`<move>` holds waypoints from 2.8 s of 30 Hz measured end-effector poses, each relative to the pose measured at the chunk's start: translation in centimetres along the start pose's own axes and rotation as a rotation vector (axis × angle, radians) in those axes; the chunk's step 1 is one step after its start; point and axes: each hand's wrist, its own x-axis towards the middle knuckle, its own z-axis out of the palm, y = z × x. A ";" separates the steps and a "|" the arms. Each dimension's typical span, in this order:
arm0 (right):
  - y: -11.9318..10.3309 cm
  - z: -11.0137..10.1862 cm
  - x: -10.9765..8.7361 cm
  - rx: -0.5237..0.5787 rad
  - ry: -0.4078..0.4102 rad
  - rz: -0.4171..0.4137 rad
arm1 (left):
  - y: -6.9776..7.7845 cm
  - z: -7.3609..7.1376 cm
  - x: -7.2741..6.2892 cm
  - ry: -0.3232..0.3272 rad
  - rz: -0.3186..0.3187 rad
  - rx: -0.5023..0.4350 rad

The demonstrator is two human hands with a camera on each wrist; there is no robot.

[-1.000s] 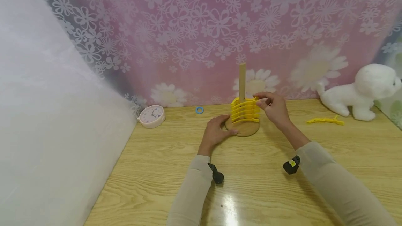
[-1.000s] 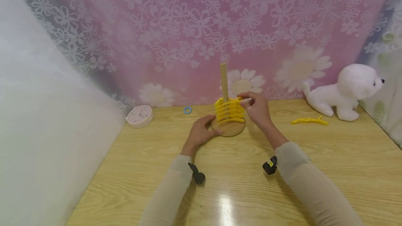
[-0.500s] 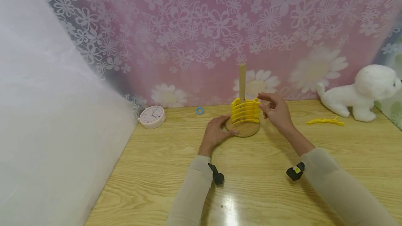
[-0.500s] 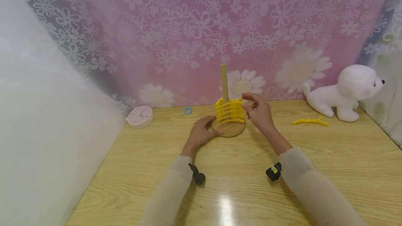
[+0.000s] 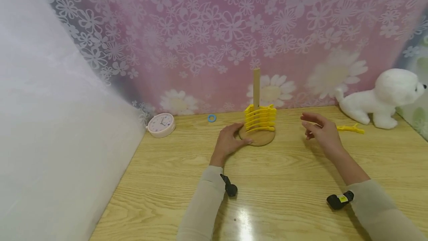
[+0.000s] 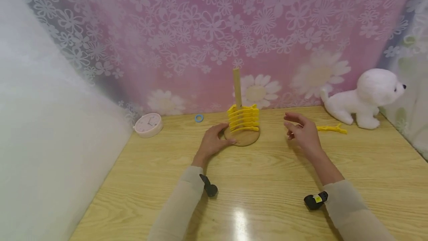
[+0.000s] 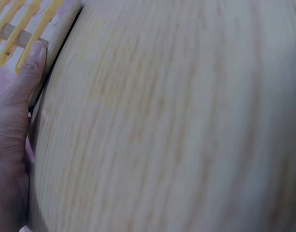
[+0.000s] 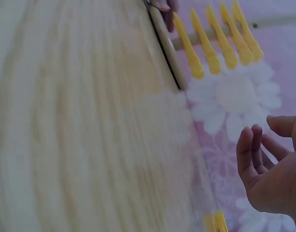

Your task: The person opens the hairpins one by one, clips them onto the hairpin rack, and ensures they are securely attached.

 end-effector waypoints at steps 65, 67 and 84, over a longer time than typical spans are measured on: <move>4.3 -12.7 -0.9 -0.389 0.078 0.297 | -0.2 0.2 0.1 -0.006 -0.032 -0.021; 4.4 -12.7 -1.0 -0.330 0.074 0.305 | -0.1 0.2 0.1 -0.010 -0.030 -0.015; 3.6 -12.0 -1.3 -0.301 0.093 0.238 | 0.1 0.0 0.0 -0.013 -0.023 -0.036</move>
